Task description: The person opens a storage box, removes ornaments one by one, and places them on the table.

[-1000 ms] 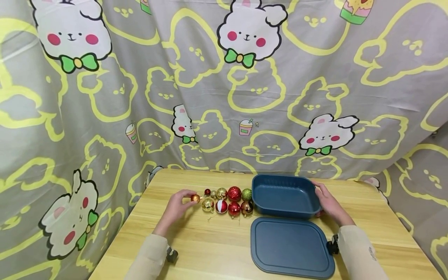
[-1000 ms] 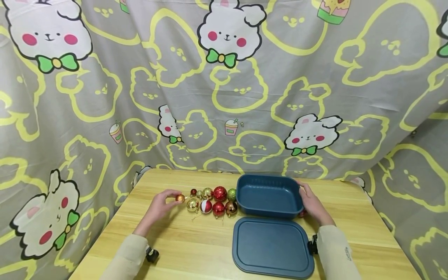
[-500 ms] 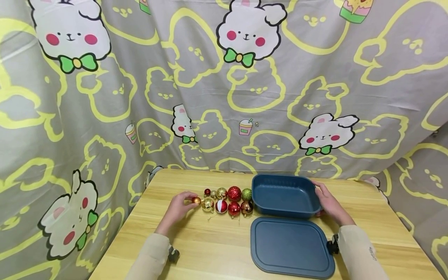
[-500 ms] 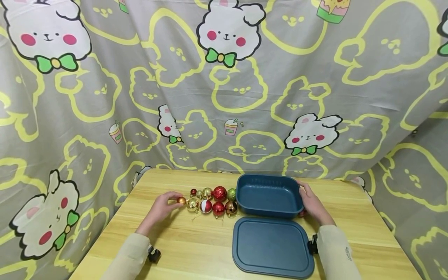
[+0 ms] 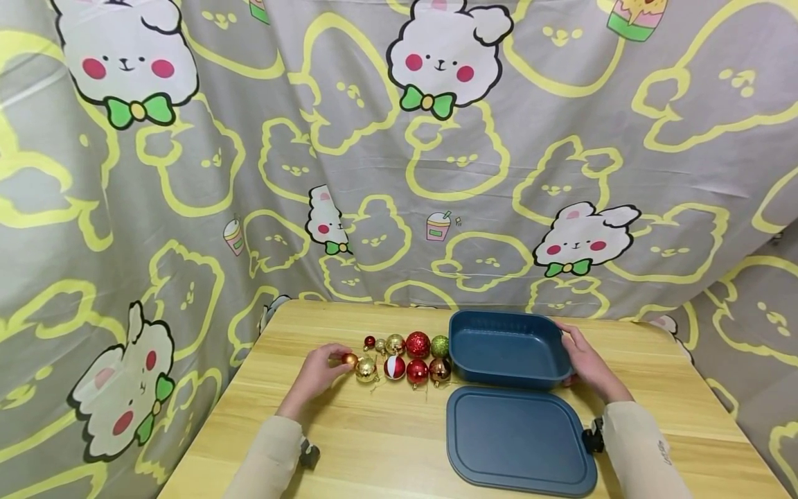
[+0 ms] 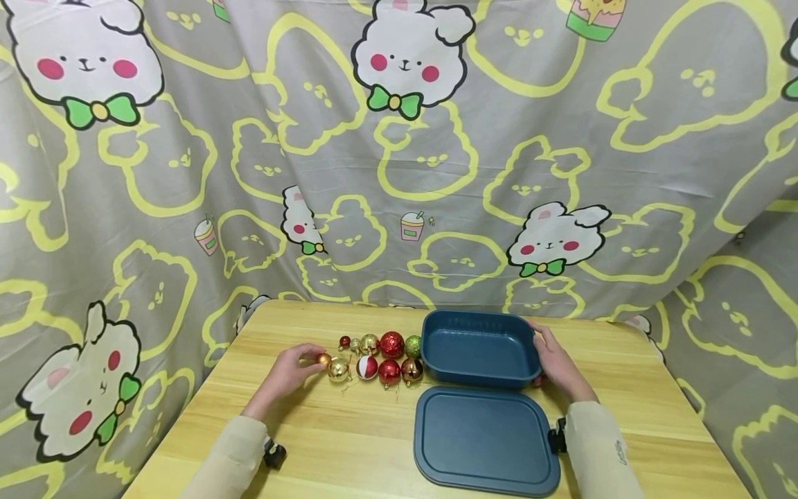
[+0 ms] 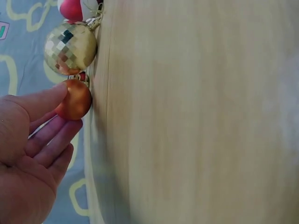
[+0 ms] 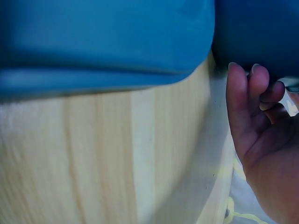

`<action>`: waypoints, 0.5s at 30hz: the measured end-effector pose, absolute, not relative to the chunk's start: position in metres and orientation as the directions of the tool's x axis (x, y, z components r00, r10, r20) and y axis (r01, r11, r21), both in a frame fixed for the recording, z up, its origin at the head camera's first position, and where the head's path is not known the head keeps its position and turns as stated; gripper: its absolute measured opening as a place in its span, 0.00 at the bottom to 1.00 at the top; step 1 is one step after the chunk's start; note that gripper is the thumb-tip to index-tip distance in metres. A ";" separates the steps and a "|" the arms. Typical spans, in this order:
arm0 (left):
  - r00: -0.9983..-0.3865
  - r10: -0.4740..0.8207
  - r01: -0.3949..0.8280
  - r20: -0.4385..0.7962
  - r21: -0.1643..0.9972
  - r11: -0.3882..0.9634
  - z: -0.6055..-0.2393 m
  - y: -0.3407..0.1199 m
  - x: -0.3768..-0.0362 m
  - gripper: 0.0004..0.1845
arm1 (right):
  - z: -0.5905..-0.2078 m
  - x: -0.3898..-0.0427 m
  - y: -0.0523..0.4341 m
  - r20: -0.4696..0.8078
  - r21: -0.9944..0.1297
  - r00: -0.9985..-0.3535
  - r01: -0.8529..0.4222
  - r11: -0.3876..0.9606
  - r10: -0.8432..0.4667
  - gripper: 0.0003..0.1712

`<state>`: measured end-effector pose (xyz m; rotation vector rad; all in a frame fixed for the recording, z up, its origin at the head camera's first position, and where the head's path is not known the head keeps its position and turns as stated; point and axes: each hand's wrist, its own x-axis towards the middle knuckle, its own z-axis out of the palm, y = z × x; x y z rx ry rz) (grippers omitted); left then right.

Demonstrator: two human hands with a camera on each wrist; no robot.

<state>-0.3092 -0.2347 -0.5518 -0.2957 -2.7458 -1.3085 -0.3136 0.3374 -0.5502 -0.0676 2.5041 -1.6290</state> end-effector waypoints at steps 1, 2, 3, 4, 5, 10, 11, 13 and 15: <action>-0.978 0.138 0.208 0.156 0.755 0.622 -0.552 -0.235 -0.309 0.15 | -0.550 -0.313 0.337 -0.104 -0.912 -0.987 0.046 0.408 -0.121 0.34; -0.978 0.141 0.210 0.155 0.748 0.629 -0.552 -0.234 -0.309 0.16 | -0.551 -0.313 0.337 -0.104 -0.912 -0.987 0.046 0.408 -0.122 0.34; -0.977 0.145 0.211 0.154 0.743 0.636 -0.552 -0.235 -0.308 0.16 | -0.551 -0.313 0.337 -0.106 -0.912 -0.987 0.048 0.407 -0.122 0.35; -0.975 0.152 0.220 0.159 0.734 0.643 -0.552 -0.234 -0.308 0.16 | -0.551 -0.313 0.337 -0.107 -0.911 -0.987 0.048 0.409 -0.121 0.35; -0.975 0.156 0.223 0.159 0.728 0.648 -0.551 -0.235 -0.308 0.16 | -0.551 -0.313 0.337 -0.107 -0.911 -0.987 0.049 0.409 -0.121 0.35; -0.972 0.170 0.234 0.161 0.706 0.669 -0.551 -0.234 -0.307 0.16 | -0.552 -0.313 0.338 -0.107 -0.908 -0.987 0.049 0.417 -0.118 0.35; -0.974 0.167 0.228 0.155 0.705 0.671 -0.550 -0.234 -0.307 0.16 | -0.552 -0.313 0.338 -0.107 -0.908 -0.987 0.048 0.416 -0.118 0.35; -0.974 0.165 0.227 0.156 0.700 0.677 -0.550 -0.233 -0.307 0.15 | -0.552 -0.314 0.338 -0.105 -0.908 -0.987 0.048 0.416 -0.117 0.35; -0.973 0.165 0.230 0.161 0.698 0.678 -0.550 -0.232 -0.308 0.15 | -0.552 -0.314 0.339 -0.104 -0.908 -0.988 0.045 0.417 -0.118 0.34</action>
